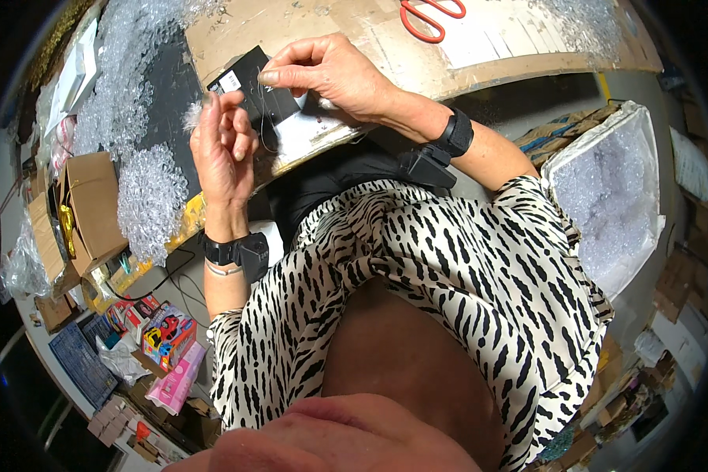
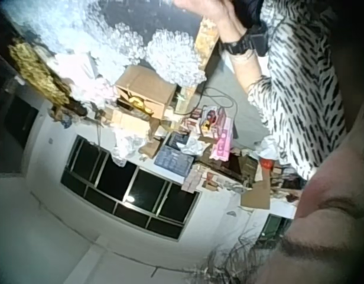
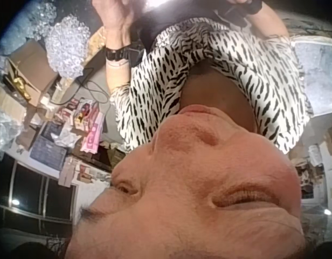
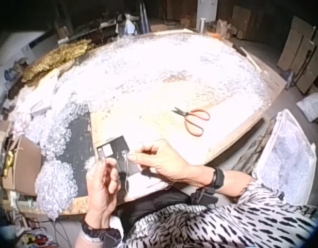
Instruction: Inspecting and handling plastic snowflake ornaments and bubble wrap at a manufacturing workbench.
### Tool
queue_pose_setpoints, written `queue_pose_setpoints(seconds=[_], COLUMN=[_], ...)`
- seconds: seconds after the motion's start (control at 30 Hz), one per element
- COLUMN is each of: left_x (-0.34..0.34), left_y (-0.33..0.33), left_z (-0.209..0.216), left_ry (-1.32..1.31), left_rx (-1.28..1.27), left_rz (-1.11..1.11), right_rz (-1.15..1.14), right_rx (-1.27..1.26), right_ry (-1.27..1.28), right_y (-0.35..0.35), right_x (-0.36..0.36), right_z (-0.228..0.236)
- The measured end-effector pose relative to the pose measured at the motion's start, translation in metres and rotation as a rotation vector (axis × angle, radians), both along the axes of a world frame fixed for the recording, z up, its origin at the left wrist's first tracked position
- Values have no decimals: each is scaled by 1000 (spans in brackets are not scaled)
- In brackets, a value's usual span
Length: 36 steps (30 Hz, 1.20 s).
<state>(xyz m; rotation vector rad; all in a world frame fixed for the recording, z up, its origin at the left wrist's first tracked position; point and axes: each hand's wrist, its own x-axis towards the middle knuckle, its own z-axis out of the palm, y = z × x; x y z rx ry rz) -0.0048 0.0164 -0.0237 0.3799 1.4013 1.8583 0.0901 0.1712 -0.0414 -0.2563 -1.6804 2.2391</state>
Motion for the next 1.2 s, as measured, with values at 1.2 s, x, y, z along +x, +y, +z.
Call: queue_pose_setpoints(seconds=[1.2], left_x=[-4], left_y=[-12], left_z=[-8], left_ry=[2], left_rx=[25], left_rz=[5], right_rz=[75], right_rx=[180], right_ry=[-75], right_y=[5], right_x=[4], right_z=[2])
